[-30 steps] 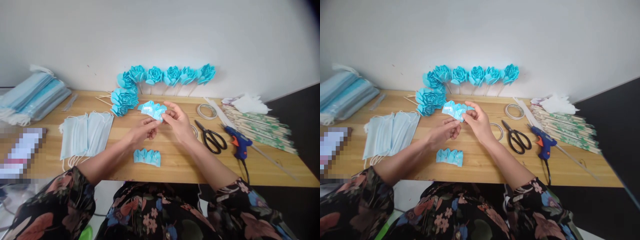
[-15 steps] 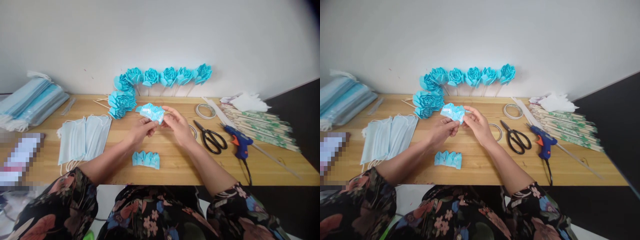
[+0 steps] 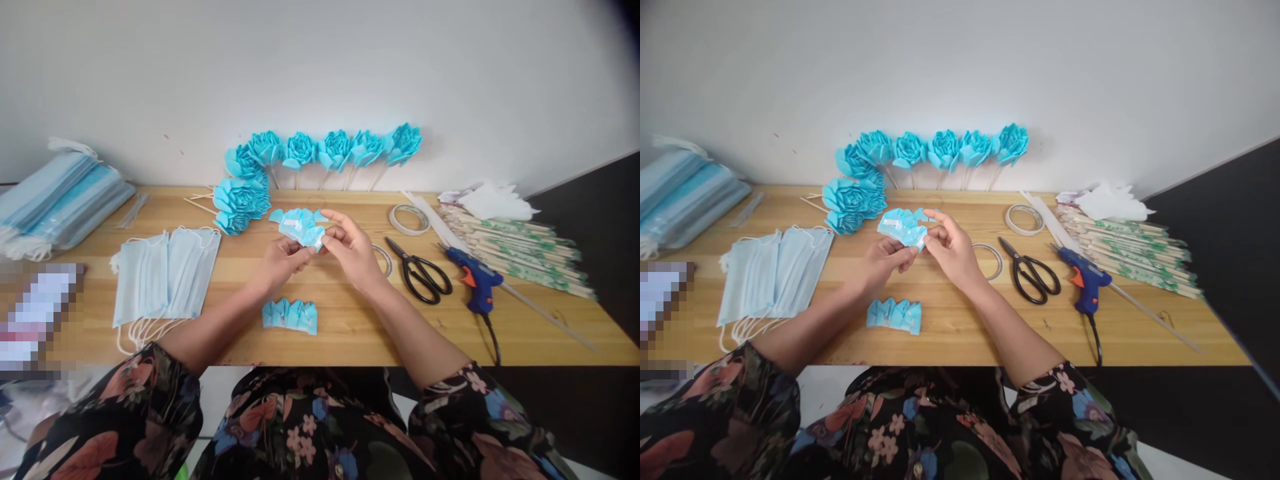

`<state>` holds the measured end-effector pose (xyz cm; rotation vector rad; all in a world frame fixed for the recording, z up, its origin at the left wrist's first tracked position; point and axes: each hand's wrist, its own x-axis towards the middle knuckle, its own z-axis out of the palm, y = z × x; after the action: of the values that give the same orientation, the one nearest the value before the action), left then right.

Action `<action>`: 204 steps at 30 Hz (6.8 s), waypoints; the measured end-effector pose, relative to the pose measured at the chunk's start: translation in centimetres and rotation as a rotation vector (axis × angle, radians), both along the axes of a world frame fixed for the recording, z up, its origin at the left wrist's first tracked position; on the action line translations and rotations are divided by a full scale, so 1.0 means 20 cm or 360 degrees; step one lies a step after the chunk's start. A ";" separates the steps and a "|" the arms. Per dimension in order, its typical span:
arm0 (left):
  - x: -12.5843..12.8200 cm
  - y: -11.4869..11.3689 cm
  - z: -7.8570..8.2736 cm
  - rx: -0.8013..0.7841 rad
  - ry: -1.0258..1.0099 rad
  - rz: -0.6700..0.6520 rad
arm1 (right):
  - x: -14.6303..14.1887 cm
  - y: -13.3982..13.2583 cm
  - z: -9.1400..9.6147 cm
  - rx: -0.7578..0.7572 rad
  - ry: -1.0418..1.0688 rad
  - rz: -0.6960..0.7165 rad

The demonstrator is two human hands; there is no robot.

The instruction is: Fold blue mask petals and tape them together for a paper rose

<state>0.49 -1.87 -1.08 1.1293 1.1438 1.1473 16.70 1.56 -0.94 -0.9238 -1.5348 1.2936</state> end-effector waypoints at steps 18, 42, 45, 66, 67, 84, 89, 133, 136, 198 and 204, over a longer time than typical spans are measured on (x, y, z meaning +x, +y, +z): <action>-0.05 0.01 -0.04 0.0000 0.0014 0.0121 | -0.01 -0.04 -0.01 0.1512 -0.0918 -0.0466; -0.04 0.01 -0.03 0.0064 0.0009 0.0117 | -0.01 -0.05 0.00 0.1405 -0.0859 -0.0363; -0.04 0.01 -0.03 0.0047 0.0014 0.0122 | -0.01 -0.05 0.00 0.1406 -0.0847 -0.0358; -0.04 0.01 -0.01 0.0029 -0.0073 0.0065 | 0.01 -0.05 0.01 0.1094 -0.0759 -0.0247; -0.04 0.01 0.00 0.0042 -0.0091 0.0051 | 0.01 -0.05 0.01 0.0970 -0.0685 -0.0252; -0.05 0.00 -0.01 -0.0007 0.0011 -0.0181 | -0.01 -0.02 -0.02 0.0151 -0.0037 0.0120; -0.04 0.00 -0.03 0.0028 0.0005 -0.0123 | -0.02 -0.03 -0.02 0.0230 -0.0105 0.0058; -0.03 0.00 0.00 0.0029 -0.0073 0.0064 | 0.00 -0.01 -0.03 0.0333 -0.0150 -0.0303; -0.03 0.00 -0.01 0.0025 -0.0102 0.0116 | 0.01 -0.03 -0.01 0.0827 -0.0472 -0.0476; -0.04 0.00 -0.01 0.0155 0.0069 0.0154 | 0.02 -0.02 -0.03 0.1319 -0.0942 -0.0303; -0.03 0.00 -0.02 0.0160 0.0071 0.0143 | 0.01 -0.02 -0.02 0.1349 -0.0937 -0.0319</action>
<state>-0.19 -1.77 -1.40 1.1951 1.1924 1.2663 16.96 1.08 -1.32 -0.8736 -2.1070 0.1338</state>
